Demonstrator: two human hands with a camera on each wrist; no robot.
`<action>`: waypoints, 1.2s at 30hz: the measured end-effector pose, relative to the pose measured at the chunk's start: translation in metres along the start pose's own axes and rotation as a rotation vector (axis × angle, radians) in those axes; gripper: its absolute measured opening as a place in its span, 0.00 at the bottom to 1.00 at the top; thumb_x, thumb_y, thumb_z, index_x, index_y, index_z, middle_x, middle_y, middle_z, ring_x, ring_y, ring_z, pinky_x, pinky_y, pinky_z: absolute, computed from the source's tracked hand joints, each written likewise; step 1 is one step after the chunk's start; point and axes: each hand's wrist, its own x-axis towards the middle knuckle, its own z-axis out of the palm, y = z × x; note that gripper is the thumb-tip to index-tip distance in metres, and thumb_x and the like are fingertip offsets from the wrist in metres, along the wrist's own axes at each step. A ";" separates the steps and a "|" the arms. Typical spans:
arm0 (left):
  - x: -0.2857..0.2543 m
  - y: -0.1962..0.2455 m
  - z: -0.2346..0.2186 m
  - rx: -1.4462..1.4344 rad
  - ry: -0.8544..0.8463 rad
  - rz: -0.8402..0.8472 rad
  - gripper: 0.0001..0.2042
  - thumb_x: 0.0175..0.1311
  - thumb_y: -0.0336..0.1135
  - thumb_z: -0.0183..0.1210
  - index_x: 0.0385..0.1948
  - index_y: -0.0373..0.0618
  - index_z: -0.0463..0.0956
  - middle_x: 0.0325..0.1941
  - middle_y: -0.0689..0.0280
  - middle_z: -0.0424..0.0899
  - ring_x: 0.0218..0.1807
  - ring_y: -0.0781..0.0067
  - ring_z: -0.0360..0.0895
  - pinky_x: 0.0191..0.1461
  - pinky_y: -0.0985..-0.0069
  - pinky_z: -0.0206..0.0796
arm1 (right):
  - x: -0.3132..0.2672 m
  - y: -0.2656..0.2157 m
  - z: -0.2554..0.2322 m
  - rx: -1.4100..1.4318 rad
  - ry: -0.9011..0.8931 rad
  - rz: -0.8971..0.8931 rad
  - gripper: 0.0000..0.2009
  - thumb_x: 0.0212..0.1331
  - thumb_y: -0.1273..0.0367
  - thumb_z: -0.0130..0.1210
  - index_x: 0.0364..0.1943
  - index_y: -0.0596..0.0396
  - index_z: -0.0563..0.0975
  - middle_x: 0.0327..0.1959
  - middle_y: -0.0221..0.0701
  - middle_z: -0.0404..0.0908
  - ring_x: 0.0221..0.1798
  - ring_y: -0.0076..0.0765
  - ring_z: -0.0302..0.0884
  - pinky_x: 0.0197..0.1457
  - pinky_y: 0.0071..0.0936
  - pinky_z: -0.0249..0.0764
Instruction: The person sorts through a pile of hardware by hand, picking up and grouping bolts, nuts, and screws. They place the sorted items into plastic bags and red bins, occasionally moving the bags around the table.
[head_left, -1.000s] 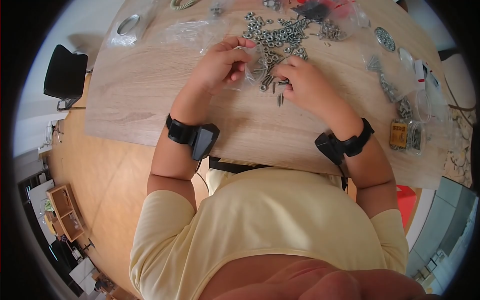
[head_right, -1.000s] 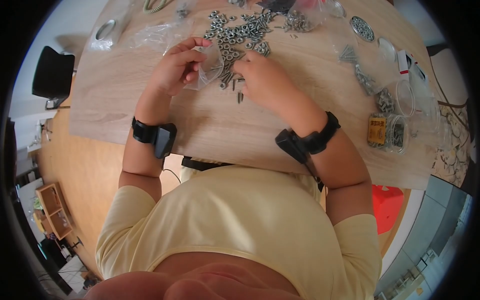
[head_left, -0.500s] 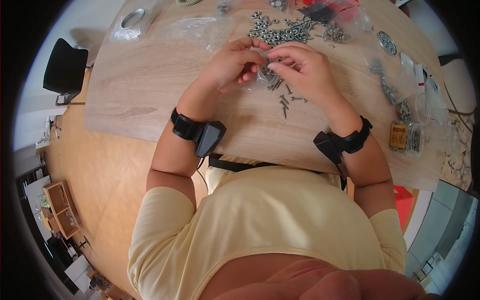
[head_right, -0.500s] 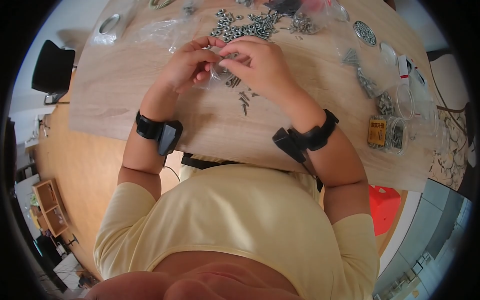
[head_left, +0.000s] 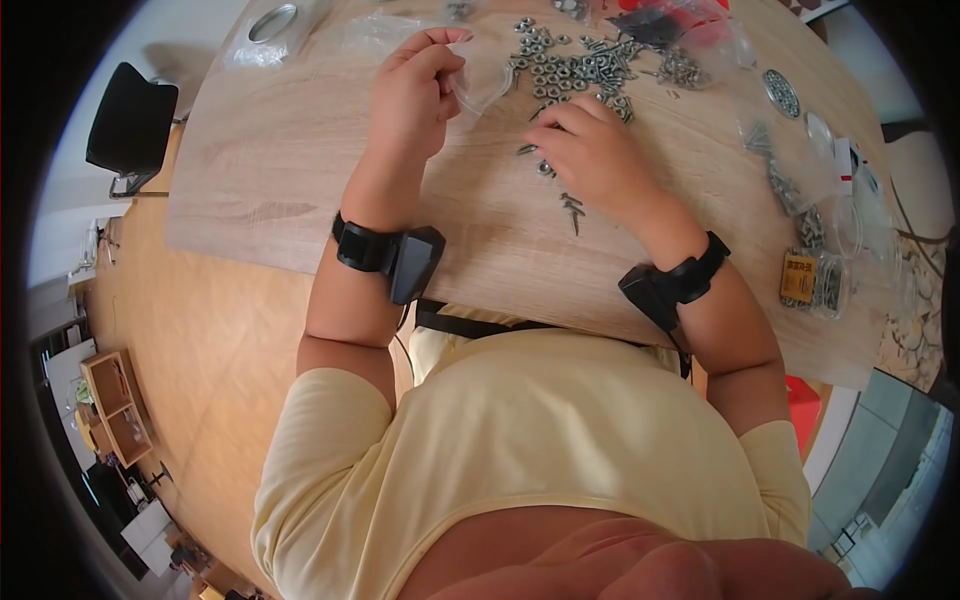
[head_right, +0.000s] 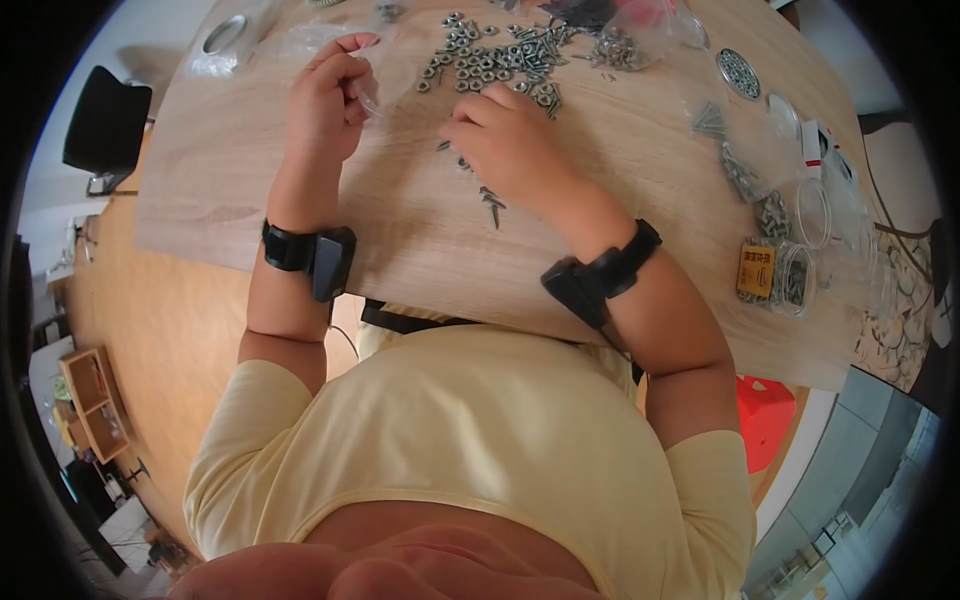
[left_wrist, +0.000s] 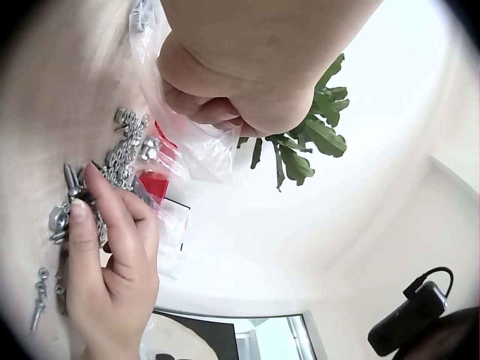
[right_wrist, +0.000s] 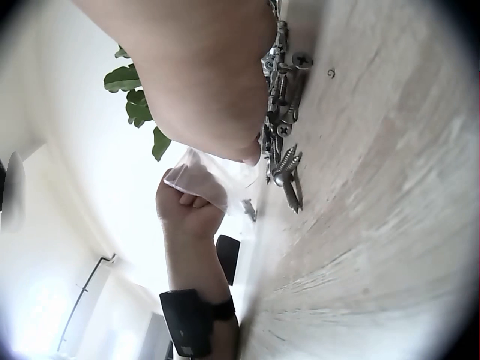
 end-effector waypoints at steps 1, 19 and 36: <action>0.001 -0.002 0.001 0.005 -0.016 -0.003 0.10 0.56 0.23 0.46 0.39 0.36 0.72 0.14 0.75 0.62 0.12 0.88 0.50 0.12 0.86 0.36 | 0.000 0.000 0.001 -0.029 -0.020 -0.002 0.05 0.48 0.73 0.55 0.30 0.51 0.80 0.31 0.26 0.74 0.40 0.35 0.69 0.43 0.30 0.70; -0.003 -0.014 0.007 0.025 -0.114 -0.059 0.09 0.54 0.23 0.49 0.36 0.38 0.74 0.18 0.74 0.66 0.14 0.89 0.53 0.15 0.88 0.42 | -0.012 0.010 -0.060 0.221 -0.490 0.240 0.29 0.38 0.70 0.64 0.52 0.55 0.71 0.52 0.35 0.66 0.54 0.42 0.67 0.57 0.29 0.66; -0.008 -0.018 0.016 0.098 -0.151 -0.110 0.11 0.56 0.24 0.49 0.40 0.39 0.74 0.16 0.77 0.64 0.14 0.89 0.52 0.13 0.87 0.40 | -0.015 -0.017 -0.043 0.208 -0.396 0.301 0.14 0.44 0.78 0.57 0.40 0.59 0.75 0.40 0.37 0.71 0.43 0.43 0.72 0.46 0.32 0.70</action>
